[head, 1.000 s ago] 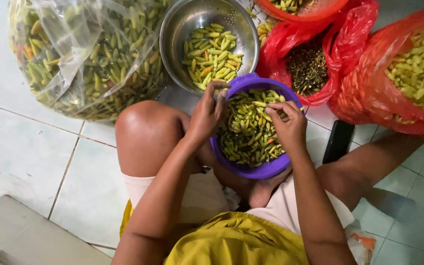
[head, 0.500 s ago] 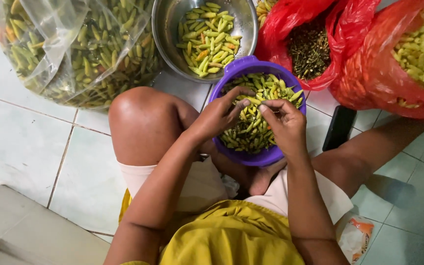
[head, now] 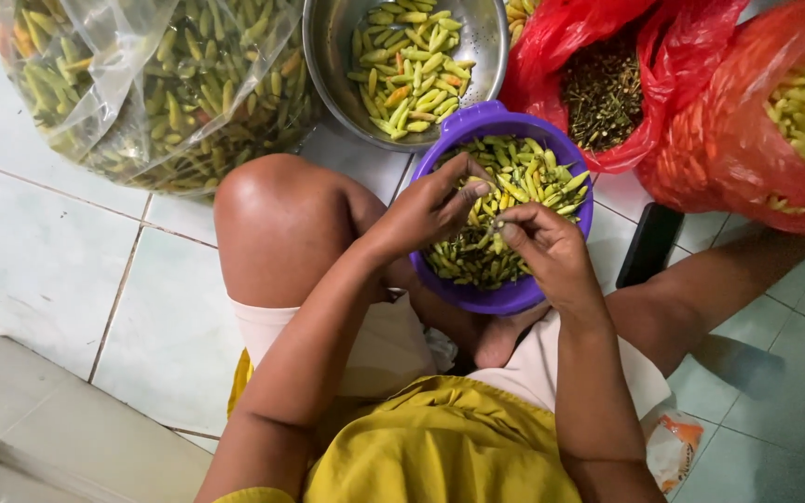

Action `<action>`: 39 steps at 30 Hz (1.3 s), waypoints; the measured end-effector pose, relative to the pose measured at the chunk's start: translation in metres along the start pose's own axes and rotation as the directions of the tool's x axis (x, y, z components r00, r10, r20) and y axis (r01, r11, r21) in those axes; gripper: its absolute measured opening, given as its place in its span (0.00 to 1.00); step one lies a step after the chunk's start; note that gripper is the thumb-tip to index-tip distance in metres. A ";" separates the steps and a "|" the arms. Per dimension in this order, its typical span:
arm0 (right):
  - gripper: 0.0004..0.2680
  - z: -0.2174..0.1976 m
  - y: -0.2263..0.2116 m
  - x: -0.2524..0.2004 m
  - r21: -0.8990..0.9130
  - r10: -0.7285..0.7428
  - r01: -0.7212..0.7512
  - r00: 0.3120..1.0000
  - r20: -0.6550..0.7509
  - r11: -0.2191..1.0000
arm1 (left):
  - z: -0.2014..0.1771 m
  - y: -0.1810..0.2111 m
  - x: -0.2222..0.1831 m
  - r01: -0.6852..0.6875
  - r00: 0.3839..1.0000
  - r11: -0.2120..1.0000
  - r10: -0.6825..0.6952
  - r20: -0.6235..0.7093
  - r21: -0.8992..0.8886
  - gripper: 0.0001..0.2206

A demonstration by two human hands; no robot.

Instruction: Removing the stems from green chilies by hand and sorting them within a bowl while sitting on the floor.

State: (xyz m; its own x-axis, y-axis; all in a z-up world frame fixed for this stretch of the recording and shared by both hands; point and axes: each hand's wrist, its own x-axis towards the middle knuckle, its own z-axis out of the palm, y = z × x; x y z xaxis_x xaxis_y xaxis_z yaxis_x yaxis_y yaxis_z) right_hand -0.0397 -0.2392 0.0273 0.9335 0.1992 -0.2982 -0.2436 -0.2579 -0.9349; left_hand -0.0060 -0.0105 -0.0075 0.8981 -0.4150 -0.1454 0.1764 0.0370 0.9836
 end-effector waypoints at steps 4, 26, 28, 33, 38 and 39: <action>0.10 0.003 -0.008 0.007 0.192 0.028 -0.002 0.991 -0.133 0.981 | 0.001 -0.001 0.001 0.030 1.000 0.999 -0.030 0.010 -0.013 0.11; 0.10 0.066 0.002 0.006 -0.023 -0.244 0.264 0.852 -0.463 0.964 | 0.021 -0.016 0.003 0.059 0.998 0.985 -0.064 0.026 0.162 0.20; 0.10 0.066 -0.006 0.004 0.221 -0.021 0.133 0.895 -0.446 0.966 | 0.022 -0.008 0.000 0.075 0.996 0.985 -0.082 0.040 0.154 0.19; 0.09 0.053 -0.003 0.010 0.480 0.170 -0.008 0.940 -0.297 0.877 | 0.016 0.008 -0.002 0.086 0.996 0.987 -0.087 0.003 0.134 0.21; 0.06 0.035 0.004 0.039 -0.146 -0.116 0.084 0.968 -0.224 0.986 | -0.001 0.014 -0.002 0.070 0.991 0.993 -0.058 -0.121 0.096 0.19; 0.07 0.029 0.006 0.049 -0.444 -0.229 0.134 0.959 -0.168 0.886 | -0.003 0.017 -0.004 0.048 0.981 0.996 -0.033 -0.189 0.077 0.16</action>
State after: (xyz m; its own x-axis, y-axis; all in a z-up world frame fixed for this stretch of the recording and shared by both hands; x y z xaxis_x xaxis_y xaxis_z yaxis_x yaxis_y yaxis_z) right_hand -0.0034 -0.2037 0.0015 0.9950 0.0916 -0.0397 0.0259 -0.6215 -0.7830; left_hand -0.0052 -0.0059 0.0097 0.9519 -0.2366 -0.1949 0.1875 -0.0535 0.9808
